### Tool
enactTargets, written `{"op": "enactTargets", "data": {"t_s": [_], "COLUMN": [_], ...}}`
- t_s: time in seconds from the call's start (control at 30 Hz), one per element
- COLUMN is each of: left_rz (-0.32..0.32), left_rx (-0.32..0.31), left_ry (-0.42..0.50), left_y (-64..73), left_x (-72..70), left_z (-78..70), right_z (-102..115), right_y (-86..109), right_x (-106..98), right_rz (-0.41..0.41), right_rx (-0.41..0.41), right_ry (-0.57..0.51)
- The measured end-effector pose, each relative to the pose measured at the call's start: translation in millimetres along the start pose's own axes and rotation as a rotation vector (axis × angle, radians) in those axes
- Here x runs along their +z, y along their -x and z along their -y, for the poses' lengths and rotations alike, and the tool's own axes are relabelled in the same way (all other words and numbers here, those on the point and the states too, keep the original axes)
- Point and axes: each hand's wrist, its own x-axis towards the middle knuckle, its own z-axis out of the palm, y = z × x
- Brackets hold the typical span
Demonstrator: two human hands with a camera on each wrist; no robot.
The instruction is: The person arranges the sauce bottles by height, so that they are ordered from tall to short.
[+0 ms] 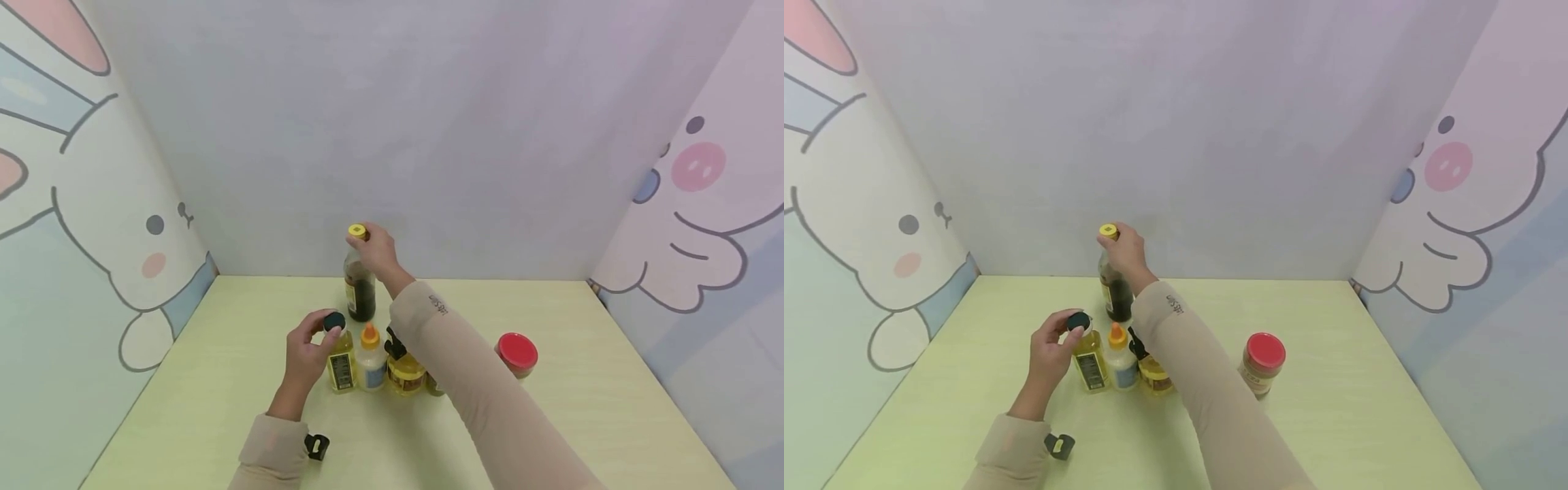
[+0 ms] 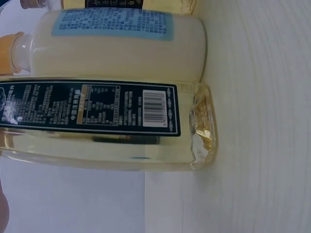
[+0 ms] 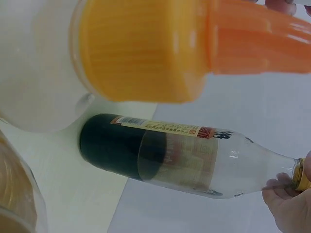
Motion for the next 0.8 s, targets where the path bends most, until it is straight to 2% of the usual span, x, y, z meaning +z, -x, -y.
{"op": "enactTargets", "data": {"t_s": [0.37,0.6,0.8], "left_rz": [0.0,-0.004,-0.008], "left_rx": [0.005,0.014,0.023], "left_ry": [0.006,0.023,0.033], "left_y": [1.3,2.0,1.1], "left_x": [1.1,0.8,0.9], "left_z": [-2.1,0.3,0.2], "right_z": [0.9,-0.8,3.1], "right_y": [4.9,6.7,8.8], "right_x": [-6.0,-12.7,-17.2], "right_rz": [0.033,0.113,0.131], "right_rx": [0.004,0.026,0.045], "right_ry": [-0.012,-0.012,-0.005]}}
